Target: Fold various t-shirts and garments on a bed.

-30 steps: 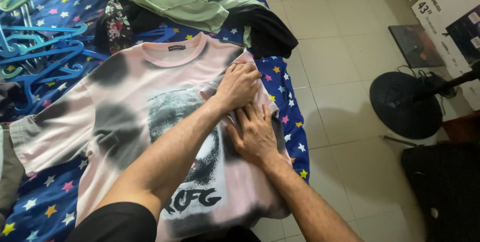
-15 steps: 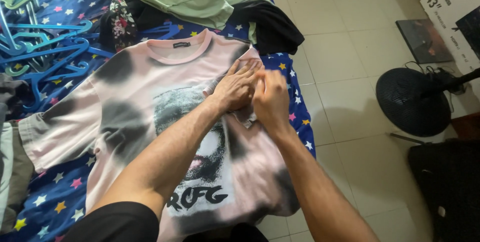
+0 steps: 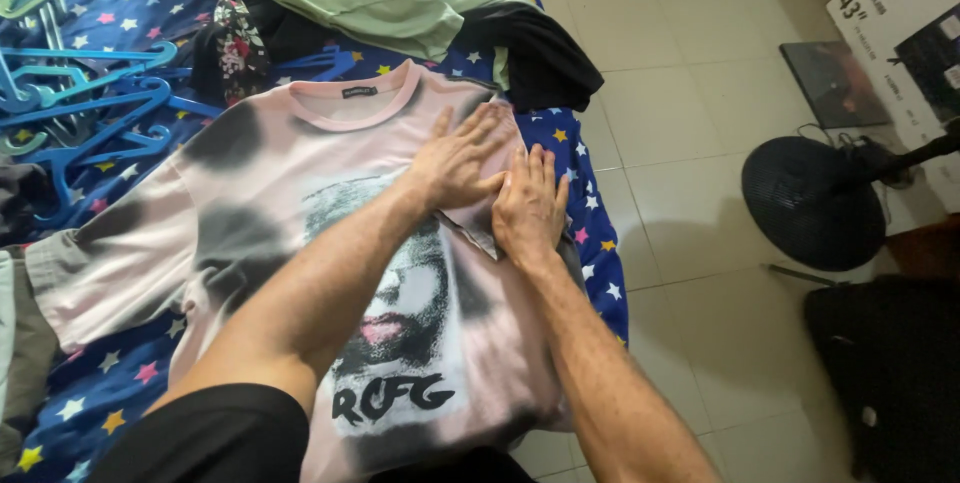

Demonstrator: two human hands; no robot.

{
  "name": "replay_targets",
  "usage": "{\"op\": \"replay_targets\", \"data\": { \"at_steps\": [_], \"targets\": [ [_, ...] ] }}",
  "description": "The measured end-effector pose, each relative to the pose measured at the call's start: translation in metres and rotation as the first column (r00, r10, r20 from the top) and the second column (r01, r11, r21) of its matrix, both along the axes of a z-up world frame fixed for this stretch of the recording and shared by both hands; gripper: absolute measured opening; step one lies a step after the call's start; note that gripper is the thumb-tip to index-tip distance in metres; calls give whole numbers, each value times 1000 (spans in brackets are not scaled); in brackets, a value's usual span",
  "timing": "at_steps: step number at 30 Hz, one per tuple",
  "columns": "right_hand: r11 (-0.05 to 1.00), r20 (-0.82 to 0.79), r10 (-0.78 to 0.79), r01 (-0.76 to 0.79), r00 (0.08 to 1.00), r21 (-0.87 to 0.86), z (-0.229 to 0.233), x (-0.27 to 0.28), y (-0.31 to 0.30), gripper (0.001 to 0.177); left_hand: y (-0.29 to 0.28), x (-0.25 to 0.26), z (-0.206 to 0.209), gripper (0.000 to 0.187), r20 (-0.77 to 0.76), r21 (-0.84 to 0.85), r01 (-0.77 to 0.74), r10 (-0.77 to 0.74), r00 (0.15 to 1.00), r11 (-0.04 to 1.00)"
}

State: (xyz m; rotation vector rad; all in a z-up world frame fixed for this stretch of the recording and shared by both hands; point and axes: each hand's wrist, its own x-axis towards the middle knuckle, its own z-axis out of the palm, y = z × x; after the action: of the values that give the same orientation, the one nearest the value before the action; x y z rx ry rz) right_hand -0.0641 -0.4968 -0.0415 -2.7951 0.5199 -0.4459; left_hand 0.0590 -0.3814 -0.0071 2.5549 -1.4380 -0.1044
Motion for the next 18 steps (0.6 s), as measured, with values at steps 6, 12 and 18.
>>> {"op": "replay_targets", "data": {
  "at_steps": [6, 12, 18],
  "targets": [
    [995, -140, -68, 77, 988, 62, 31, -5, 13, 58, 10, 7, 22, 96, -56, 64, -26, 30, 998, 998],
    [994, -131, -98, 103, 987, 34, 28, -8, 14, 68, 5, 25, -13, 91, -49, -43, -94, 92, 995, 995],
    [994, -118, -106, 101, 987, -44, 11, -7, 11, 70, 6, 11, 41, 93, -49, 11, -120, 121, 991, 993]
  ]
}}
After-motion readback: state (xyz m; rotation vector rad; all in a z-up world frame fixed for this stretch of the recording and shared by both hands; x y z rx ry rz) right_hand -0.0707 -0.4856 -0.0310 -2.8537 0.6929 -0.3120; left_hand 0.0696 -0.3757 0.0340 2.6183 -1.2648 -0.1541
